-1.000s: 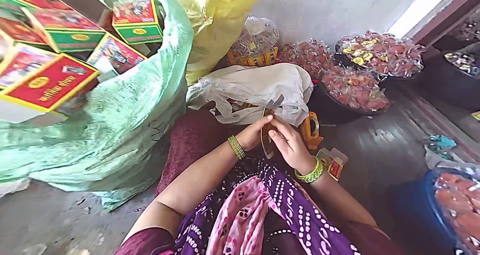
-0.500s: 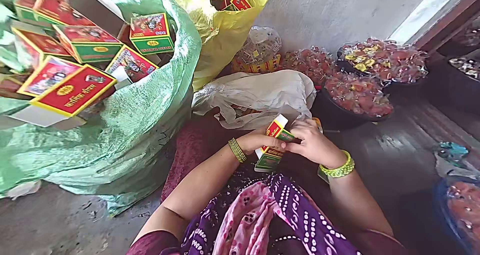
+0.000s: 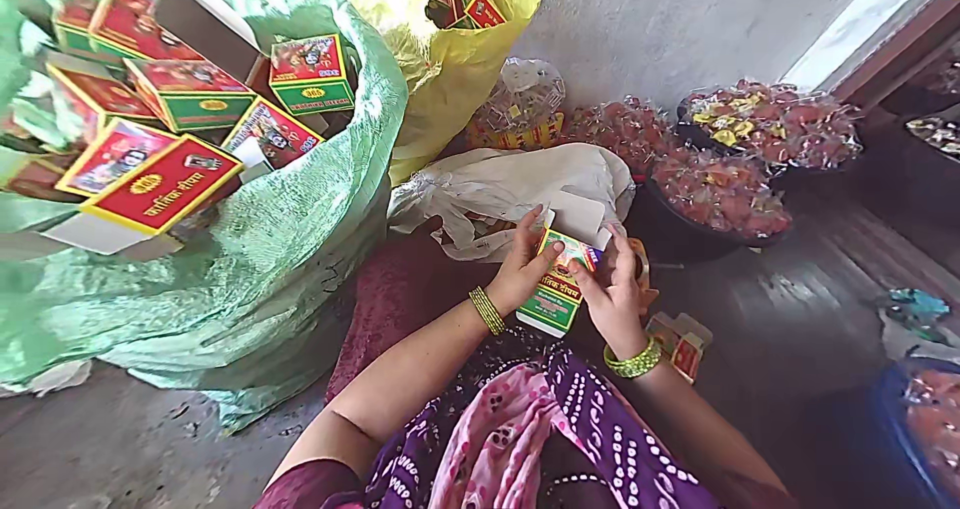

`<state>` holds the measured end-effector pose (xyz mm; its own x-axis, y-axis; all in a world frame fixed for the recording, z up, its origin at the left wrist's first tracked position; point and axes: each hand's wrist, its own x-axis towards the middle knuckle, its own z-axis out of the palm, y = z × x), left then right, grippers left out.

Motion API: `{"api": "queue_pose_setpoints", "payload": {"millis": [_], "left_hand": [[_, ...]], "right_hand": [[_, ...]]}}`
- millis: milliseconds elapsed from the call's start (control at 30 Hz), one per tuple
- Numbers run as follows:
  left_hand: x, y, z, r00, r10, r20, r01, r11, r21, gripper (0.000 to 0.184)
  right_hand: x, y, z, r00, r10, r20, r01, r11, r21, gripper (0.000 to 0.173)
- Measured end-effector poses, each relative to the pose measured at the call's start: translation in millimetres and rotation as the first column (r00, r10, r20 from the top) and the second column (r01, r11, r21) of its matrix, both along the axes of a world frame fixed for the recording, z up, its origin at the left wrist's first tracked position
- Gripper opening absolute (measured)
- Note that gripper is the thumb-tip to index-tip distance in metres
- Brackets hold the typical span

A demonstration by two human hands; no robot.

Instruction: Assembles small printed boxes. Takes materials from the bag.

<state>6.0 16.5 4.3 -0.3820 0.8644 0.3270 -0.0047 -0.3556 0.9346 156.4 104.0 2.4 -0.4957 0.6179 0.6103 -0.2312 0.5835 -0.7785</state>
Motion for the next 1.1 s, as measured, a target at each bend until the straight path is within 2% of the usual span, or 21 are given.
{"api": "queue_pose_setpoints", "payload": {"millis": [100,200,300,367,433,500,533,633,700,767,833,900,967,1100], "left_hand": [[8.1,-2.0,-0.6,0.999,0.003,-0.037,-0.003,1.0,0.016,0.056],[9.2,-4.8,-1.4,1.0,-0.017,-0.008,0.017,0.997,0.078,0.06],[8.7,-6.9,-2.6,0.991,-0.078,-0.109,0.091,0.988,0.123,0.06],[8.0,-7.2,-3.7,0.977,-0.118,-0.179,0.143,0.98,0.135,0.056],[7.4,-7.1,-4.1,0.972,-0.154,-0.179,0.176,0.977,0.119,0.053],[7.4,-6.4,-3.4,0.976,-0.172,-0.133,0.184,0.979,0.086,0.051],[6.8,-5.4,-2.7,0.98,-0.166,-0.107,0.173,0.983,0.066,0.054],[5.5,-4.6,-0.7,0.994,-0.1,-0.048,0.101,0.995,0.011,0.079],[5.5,-4.7,0.3,0.997,-0.074,-0.038,0.073,0.997,-0.008,0.093],[5.0,-4.8,-0.4,0.995,-0.071,-0.07,0.071,0.997,-0.013,0.098],[5.3,-4.8,-2.6,0.992,-0.086,-0.09,0.086,0.996,-0.011,0.101],[5.0,-4.4,-4.1,0.988,-0.11,-0.11,0.11,0.994,-0.009,0.103],[5.3,-4.3,-3.9,0.983,-0.128,-0.135,0.125,0.992,-0.027,0.106],[6.0,-5.2,-4.2,0.966,-0.16,-0.202,0.156,0.987,-0.036,0.11]], "right_hand": [[0.5,7.2,-3.0,0.998,-0.012,0.066,0.007,0.997,0.075,0.075],[2.1,13.5,-1.1,0.997,0.053,0.063,-0.06,0.992,0.114,0.068],[5.7,15.7,-0.9,0.995,0.088,0.055,-0.095,0.982,0.163,0.051],[6.6,15.0,-2.1,0.997,0.043,0.07,-0.055,0.982,0.179,0.057],[6.7,16.0,-0.5,0.997,-0.029,0.075,0.013,0.98,0.2,0.059],[7.4,19.4,3.1,0.999,-0.033,0.029,0.027,0.982,0.19,0.046],[7.7,22.2,6.0,1.0,-0.001,-0.007,0.002,0.985,0.17,0.039],[12.1,25.3,19.0,0.983,0.171,-0.061,-0.171,0.985,0.002,0.048],[14.4,25.4,24.7,0.973,0.229,-0.042,-0.231,0.971,-0.067,0.038],[15.4,29.7,26.4,0.973,0.226,0.055,-0.227,0.974,0.013,0.025],[19.1,32.7,28.5,0.973,0.17,0.159,-0.196,0.966,0.17,0.023],[21.6,33.4,30.9,0.975,0.119,0.186,-0.17,0.942,0.288,0.022],[23.9,35.1,32.1,0.98,0.106,0.167,-0.157,0.93,0.332,0.018],[28.7,38.3,33.7,0.977,0.144,0.154,-0.186,0.934,0.306,0.013]]}}
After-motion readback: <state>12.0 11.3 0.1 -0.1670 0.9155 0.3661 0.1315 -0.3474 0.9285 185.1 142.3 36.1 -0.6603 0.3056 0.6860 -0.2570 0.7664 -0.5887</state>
